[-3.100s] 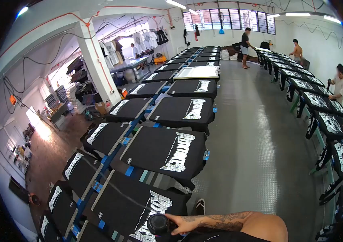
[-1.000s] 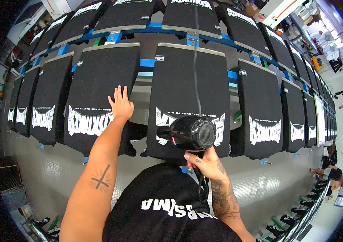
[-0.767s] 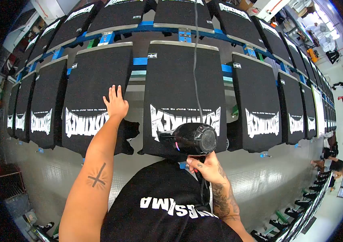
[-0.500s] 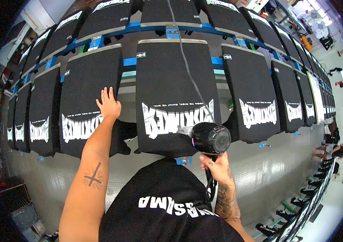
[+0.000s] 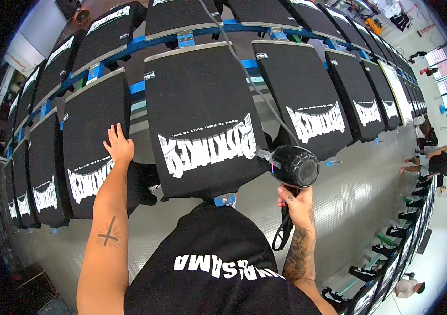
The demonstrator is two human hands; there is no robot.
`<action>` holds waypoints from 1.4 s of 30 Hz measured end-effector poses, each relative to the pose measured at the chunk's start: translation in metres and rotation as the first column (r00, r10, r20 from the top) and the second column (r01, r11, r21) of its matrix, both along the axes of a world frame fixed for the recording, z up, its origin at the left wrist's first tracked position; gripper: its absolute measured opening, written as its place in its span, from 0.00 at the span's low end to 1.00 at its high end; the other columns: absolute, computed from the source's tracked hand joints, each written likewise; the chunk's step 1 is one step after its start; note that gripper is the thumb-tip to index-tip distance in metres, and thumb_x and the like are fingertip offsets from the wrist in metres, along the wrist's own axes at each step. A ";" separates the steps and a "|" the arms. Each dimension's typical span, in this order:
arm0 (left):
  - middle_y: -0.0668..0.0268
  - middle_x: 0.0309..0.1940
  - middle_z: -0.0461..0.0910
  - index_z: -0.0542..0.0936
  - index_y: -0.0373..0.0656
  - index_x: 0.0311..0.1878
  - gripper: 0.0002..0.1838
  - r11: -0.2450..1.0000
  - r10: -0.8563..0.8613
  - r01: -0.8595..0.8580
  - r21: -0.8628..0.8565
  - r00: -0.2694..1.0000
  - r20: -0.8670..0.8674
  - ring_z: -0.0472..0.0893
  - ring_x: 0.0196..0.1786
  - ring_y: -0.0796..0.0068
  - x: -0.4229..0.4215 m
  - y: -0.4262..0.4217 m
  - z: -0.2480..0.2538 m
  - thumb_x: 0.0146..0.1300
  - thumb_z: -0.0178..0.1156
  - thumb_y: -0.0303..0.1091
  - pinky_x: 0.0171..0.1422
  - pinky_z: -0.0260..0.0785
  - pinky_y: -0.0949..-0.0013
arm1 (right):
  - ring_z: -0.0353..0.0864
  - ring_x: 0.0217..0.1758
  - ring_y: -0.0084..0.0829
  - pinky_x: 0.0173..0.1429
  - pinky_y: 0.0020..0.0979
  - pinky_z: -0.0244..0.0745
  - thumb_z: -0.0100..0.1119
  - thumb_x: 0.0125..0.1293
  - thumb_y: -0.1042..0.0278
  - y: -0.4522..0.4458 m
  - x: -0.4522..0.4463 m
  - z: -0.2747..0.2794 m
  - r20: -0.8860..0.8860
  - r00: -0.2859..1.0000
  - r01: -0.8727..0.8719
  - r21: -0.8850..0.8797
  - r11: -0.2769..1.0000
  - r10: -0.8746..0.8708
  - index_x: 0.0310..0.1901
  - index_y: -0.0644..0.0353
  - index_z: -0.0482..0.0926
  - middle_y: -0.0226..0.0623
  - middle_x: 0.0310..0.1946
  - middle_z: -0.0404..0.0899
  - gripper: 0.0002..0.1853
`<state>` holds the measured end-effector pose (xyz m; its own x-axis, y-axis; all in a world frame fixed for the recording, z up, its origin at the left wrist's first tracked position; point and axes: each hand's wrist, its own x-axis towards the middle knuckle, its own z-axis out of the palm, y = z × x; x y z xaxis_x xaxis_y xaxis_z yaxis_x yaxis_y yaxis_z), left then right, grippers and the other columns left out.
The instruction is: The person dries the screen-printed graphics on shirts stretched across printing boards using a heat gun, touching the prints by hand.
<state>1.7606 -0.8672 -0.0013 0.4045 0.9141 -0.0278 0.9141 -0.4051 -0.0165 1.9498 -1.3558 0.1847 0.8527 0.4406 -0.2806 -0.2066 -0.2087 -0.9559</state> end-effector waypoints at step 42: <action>0.58 0.80 0.50 0.57 0.47 0.78 0.40 0.997 -0.054 0.060 -0.041 0.987 0.149 0.47 0.82 0.59 -0.014 0.011 0.002 0.62 0.56 0.39 0.80 0.37 0.32 | 0.77 0.26 0.25 0.29 0.27 0.75 0.63 0.64 0.77 0.217 0.020 0.012 -0.083 0.902 -0.425 0.016 0.905 0.424 0.55 0.65 0.67 0.38 0.35 0.77 0.21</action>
<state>1.7465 -0.8563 0.0012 0.4586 0.8886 -0.0049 0.8806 -0.4538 0.1364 1.9699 -1.1393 0.1967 0.5587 0.7549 -0.3435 -0.1761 -0.2968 -0.9386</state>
